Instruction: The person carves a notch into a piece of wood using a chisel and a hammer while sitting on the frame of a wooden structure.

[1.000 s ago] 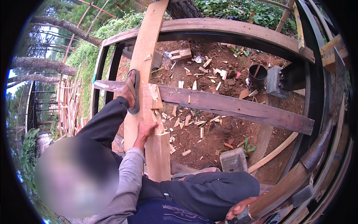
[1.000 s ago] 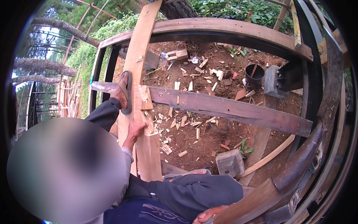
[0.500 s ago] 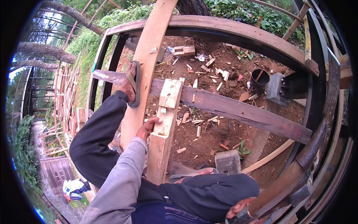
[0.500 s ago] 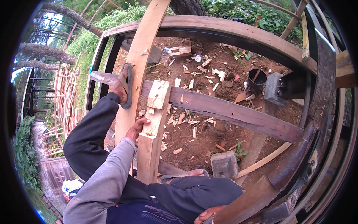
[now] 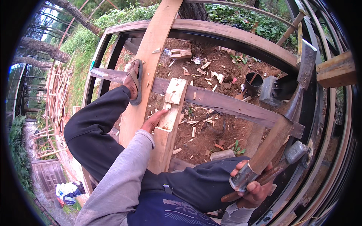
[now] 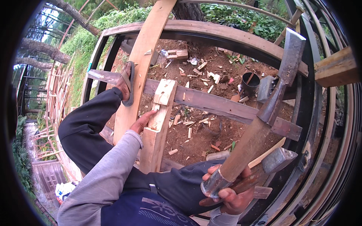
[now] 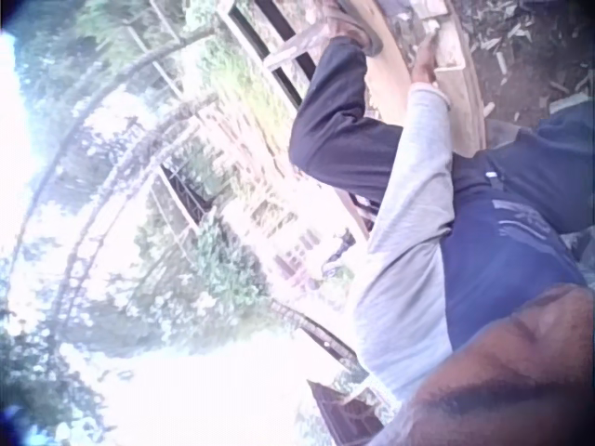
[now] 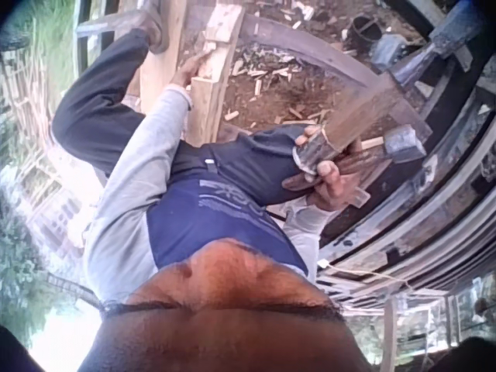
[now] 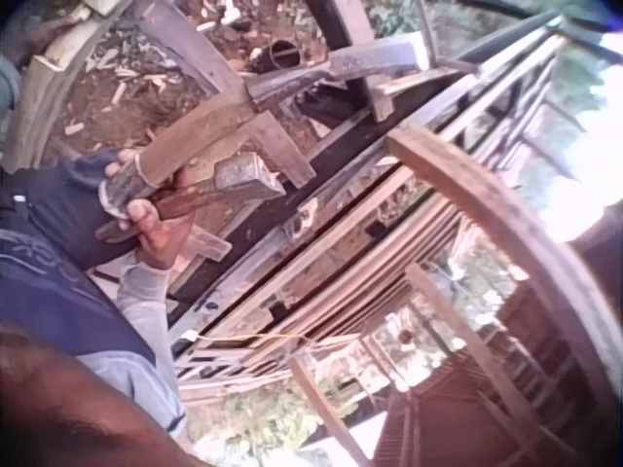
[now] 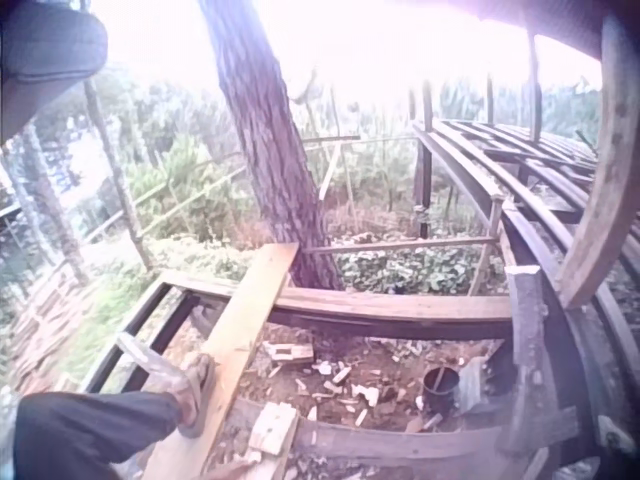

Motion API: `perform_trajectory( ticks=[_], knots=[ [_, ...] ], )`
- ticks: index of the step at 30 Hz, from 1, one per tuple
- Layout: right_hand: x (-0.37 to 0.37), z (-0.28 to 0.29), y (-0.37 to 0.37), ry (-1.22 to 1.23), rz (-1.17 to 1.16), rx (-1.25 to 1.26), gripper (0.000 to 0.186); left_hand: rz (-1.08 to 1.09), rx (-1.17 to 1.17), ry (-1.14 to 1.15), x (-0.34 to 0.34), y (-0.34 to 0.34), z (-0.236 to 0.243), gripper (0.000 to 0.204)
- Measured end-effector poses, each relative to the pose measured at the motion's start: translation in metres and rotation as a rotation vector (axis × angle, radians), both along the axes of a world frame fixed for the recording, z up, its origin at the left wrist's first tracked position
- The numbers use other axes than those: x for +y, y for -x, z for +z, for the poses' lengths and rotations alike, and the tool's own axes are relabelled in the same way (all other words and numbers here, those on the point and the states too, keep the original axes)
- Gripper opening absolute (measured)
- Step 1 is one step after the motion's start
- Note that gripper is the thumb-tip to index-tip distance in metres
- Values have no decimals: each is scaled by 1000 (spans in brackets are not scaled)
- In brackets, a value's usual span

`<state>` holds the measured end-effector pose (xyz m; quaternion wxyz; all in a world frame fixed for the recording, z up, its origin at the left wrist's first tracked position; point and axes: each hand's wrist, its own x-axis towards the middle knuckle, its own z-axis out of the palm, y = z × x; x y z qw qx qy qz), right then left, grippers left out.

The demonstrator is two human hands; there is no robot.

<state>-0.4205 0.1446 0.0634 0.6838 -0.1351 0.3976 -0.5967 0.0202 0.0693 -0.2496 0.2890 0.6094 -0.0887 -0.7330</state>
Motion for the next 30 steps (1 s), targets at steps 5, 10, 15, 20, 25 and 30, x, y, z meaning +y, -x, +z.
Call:
perform_trajectory(
  ticks=[5,10,15,20,25,30],
  knots=[
    [-1,5,-14,36,-18,81,83,203,301,64,11,-18,-3,64],
    [5,6,-25,90,-14,173,84,231,262,129,22,-16,-7,56],
    [4,10,-27,89,94,245,86,64,-144,96,17,-35,14,40],
    [4,14,-43,71,111,504,85,268,-139,204,25,-67,19,40],
    [8,18,-47,20,98,729,85,348,-161,231,21,-59,23,37],
    [23,19,-67,-2,106,745,86,169,-318,414,21,-31,31,38]
  ],
)
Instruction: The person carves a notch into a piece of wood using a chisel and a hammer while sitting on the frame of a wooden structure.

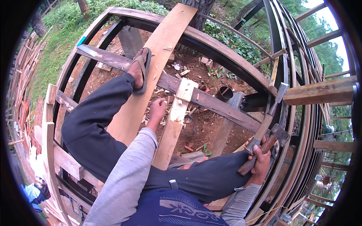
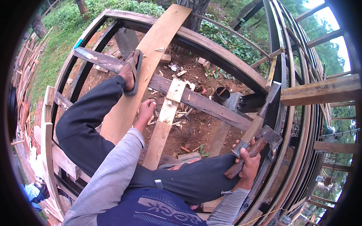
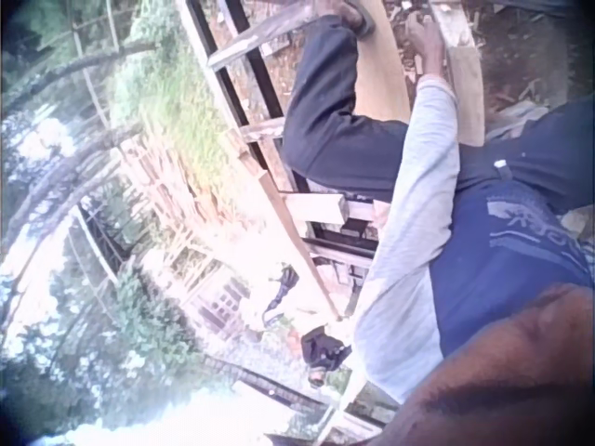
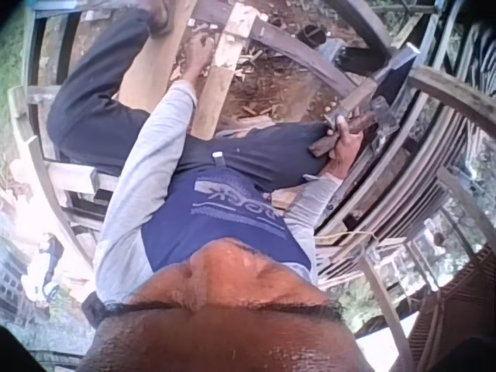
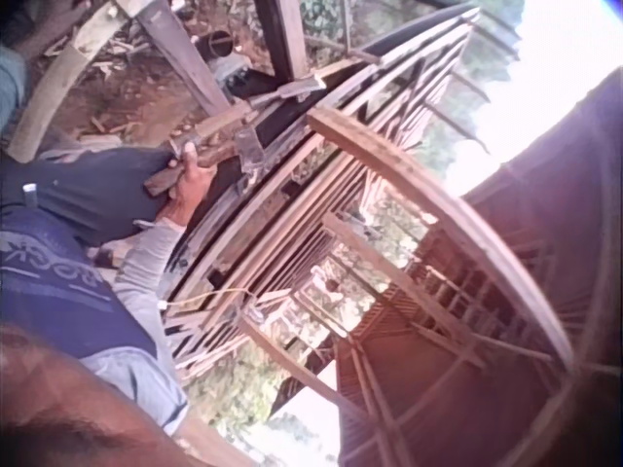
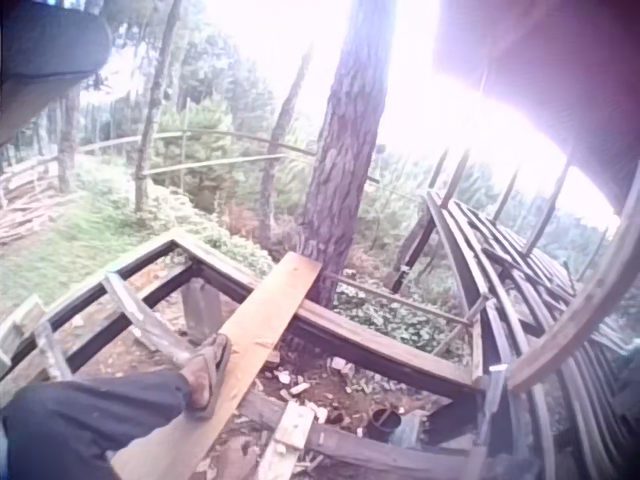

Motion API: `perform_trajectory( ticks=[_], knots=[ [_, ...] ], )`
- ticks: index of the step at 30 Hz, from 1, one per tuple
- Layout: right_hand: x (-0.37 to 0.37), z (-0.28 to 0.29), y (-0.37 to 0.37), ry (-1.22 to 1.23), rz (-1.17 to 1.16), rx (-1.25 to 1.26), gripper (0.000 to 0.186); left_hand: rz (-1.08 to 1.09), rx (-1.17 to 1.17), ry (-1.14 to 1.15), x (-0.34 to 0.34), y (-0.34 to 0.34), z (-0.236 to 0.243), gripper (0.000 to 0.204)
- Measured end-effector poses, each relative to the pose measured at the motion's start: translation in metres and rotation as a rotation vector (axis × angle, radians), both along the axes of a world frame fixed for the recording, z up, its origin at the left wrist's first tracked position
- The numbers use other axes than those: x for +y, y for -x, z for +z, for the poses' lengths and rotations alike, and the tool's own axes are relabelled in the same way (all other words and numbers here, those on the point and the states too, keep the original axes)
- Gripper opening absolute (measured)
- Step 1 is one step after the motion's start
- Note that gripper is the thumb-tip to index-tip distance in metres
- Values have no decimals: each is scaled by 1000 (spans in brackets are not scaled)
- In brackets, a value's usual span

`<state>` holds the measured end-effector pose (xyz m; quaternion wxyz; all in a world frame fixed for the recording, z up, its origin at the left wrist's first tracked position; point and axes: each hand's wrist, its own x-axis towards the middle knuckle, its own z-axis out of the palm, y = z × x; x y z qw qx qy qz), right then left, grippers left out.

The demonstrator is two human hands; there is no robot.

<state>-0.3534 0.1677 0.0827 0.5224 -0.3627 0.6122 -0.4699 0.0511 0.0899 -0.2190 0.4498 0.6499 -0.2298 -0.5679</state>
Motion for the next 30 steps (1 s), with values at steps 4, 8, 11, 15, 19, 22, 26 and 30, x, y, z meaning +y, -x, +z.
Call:
perform_trajectory(
  ticks=[4,8,11,15,19,22,26,30],
  knots=[
    [28,-18,-18,-38,65,-60,82,-300,-853,594,1,74,85,61],
    [45,-15,-41,-217,127,-130,79,-597,-781,1047,25,129,160,84],
    [59,-32,-45,-234,193,-328,72,-754,-847,1318,52,161,192,77],
    [72,-37,-41,-222,226,-432,68,-728,-847,1386,73,175,202,42],
    [66,-29,-42,-218,360,-401,59,-816,-954,1438,71,165,222,20],
    [62,-26,-47,-175,373,-301,50,-858,-945,1425,61,159,236,16],
    [47,-35,-53,-111,340,-288,49,-885,-897,1381,34,161,230,14],
    [36,-44,-58,-110,92,-352,46,-987,-927,1338,12,159,217,10]
  ],
)
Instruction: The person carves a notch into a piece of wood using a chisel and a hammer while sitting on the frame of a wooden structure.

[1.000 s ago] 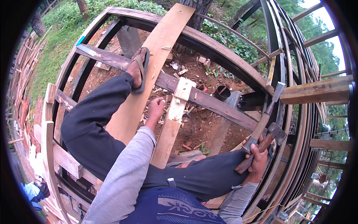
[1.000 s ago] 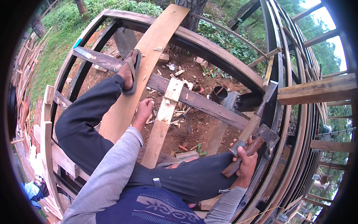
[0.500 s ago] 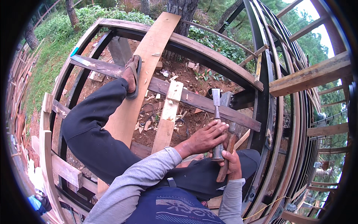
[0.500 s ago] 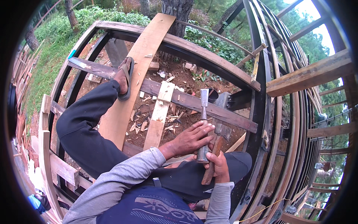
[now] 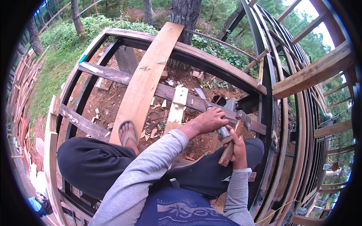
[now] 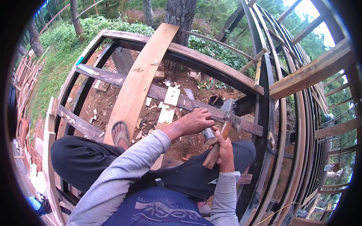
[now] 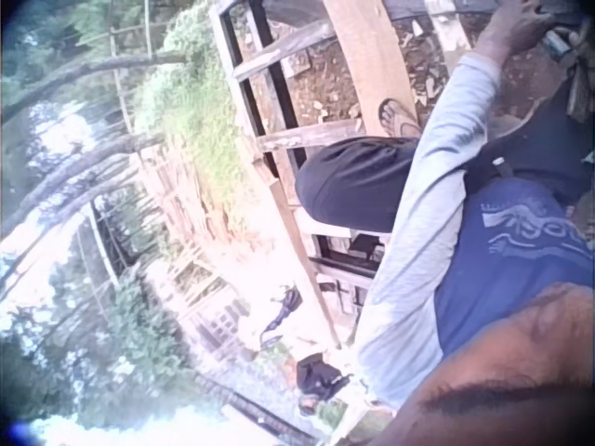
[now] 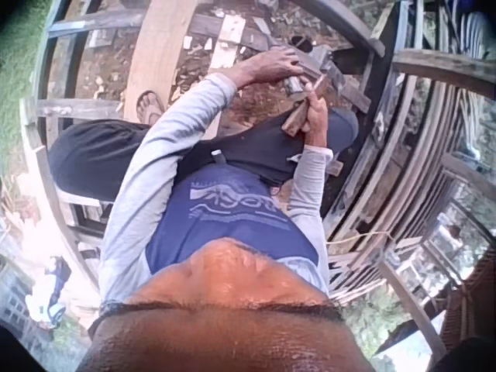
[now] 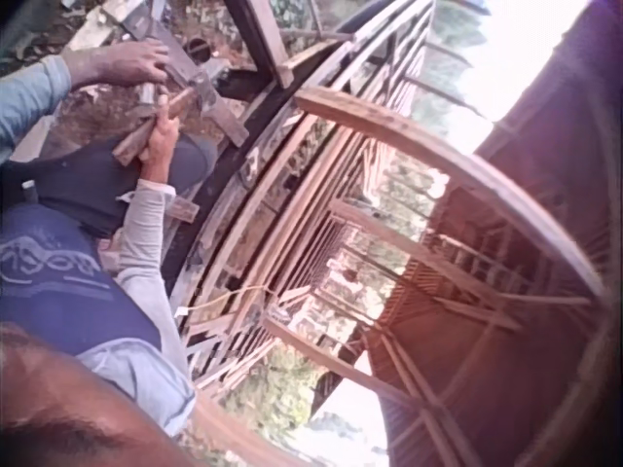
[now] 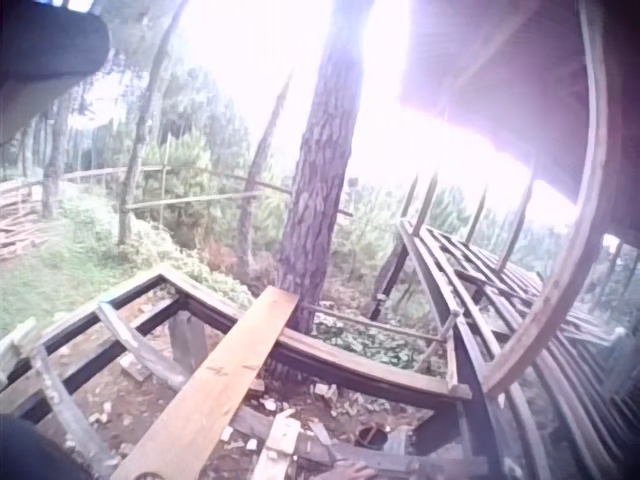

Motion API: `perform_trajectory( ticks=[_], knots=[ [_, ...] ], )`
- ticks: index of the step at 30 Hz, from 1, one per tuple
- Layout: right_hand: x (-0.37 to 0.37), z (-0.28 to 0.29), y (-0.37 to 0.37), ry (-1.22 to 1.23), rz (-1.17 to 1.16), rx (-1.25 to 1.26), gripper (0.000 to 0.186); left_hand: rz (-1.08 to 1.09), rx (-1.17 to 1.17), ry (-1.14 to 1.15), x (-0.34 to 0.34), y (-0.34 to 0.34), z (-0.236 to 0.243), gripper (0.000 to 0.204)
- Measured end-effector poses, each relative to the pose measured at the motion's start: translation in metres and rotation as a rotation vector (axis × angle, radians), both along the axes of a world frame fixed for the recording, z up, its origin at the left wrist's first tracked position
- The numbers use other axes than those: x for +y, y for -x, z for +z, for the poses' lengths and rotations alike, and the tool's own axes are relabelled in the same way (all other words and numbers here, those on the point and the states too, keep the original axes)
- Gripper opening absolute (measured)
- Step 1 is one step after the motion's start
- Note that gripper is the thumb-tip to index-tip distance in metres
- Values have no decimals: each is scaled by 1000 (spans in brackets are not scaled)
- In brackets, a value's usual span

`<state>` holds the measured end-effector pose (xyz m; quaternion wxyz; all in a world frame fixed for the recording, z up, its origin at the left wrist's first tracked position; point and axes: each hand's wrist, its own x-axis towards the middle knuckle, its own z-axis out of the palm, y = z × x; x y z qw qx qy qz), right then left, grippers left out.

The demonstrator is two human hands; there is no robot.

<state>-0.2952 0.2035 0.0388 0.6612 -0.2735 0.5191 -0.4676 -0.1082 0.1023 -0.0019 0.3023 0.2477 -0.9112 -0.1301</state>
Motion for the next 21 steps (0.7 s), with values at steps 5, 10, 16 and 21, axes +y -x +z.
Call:
perform_trajectory(
  ticks=[5,10,16,21],
  knots=[
    [1,-7,6,-56,-79,182,47,-232,-119,-34,-5,-37,-38,25],
    [8,-1,3,-55,34,429,40,-246,-44,-247,2,-91,-77,32],
    [35,-6,-42,33,-14,555,31,-190,203,-223,1,-118,-82,44],
    [46,-4,-83,166,20,749,25,-248,147,-385,-8,-123,-78,46]
  ],
)
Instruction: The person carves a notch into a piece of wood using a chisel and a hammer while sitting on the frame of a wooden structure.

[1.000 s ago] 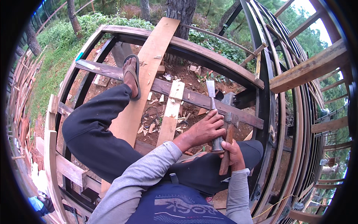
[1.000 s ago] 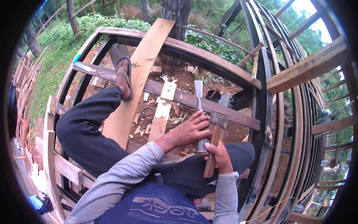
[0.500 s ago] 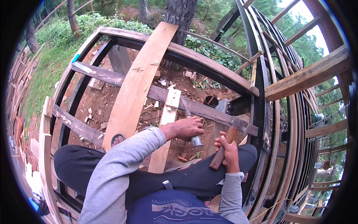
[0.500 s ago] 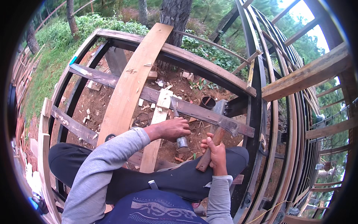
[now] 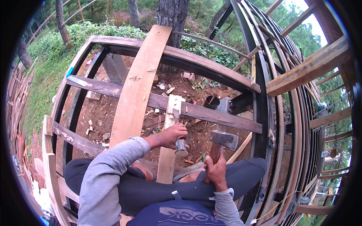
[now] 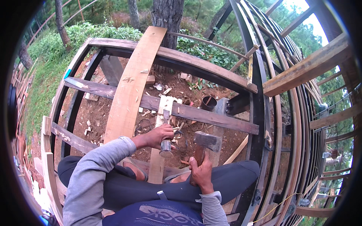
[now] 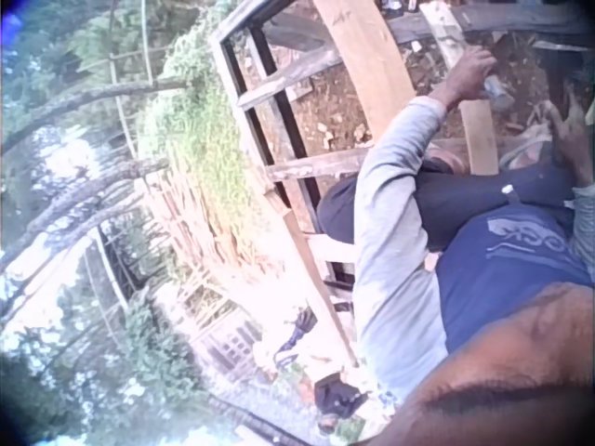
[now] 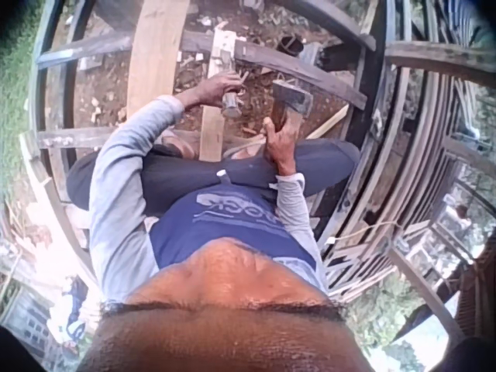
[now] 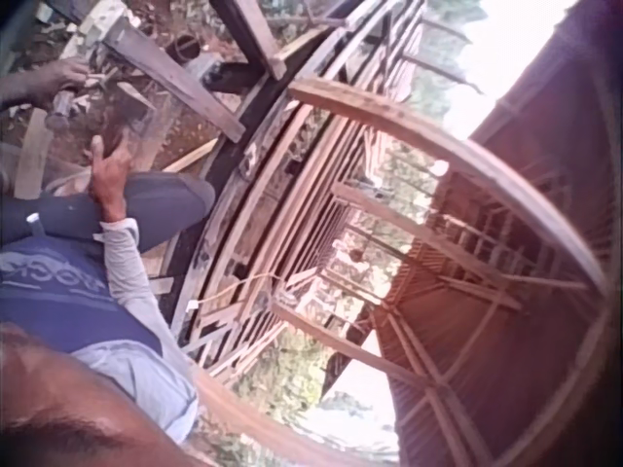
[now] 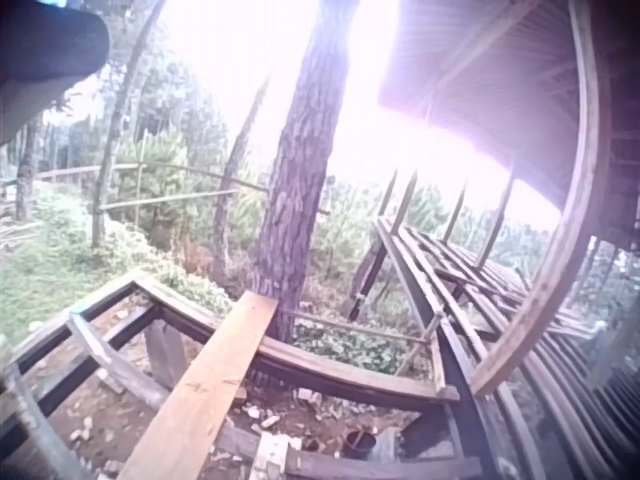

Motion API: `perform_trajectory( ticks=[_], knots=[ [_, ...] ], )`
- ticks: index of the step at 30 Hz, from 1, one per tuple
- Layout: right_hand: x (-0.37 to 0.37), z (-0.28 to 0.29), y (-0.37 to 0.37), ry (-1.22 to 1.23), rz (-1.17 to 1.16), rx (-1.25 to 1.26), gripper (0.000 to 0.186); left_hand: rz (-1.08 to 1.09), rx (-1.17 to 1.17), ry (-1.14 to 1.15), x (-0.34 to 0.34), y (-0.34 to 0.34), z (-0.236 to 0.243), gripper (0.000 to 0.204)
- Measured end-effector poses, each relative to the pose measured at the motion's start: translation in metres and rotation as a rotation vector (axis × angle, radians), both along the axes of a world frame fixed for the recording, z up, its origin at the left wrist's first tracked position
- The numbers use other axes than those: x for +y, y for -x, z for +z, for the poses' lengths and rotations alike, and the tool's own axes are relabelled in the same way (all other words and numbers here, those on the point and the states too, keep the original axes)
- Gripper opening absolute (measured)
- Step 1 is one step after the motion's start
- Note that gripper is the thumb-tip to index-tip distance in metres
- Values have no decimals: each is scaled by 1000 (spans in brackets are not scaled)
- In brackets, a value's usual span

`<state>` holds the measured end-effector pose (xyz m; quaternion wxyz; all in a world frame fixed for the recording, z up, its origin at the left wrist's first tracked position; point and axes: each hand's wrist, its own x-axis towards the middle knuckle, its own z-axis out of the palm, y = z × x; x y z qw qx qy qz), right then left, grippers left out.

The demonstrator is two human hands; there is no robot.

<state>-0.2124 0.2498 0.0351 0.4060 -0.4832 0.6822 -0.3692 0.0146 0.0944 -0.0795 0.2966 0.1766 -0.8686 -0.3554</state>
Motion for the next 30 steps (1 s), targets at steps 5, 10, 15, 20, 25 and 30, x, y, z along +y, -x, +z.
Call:
perform_trajectory(
  ticks=[5,10,15,20,25,30],
  knots=[
    [-10,17,-9,425,297,364,28,-19,-23,62,6,-4,-14,36],
    [-4,1,-3,247,273,237,34,-143,-166,352,22,-4,-24,25],
    [11,-22,2,95,81,-34,22,-163,-229,424,10,10,-21,23],
    [2,-13,3,158,-172,-371,25,136,101,239,-14,30,6,41],
    [0,-10,-3,117,-164,-395,23,281,359,-30,-2,33,18,41],
    [5,-22,-1,93,-58,-315,20,148,140,41,25,9,-10,28]
  ],
)
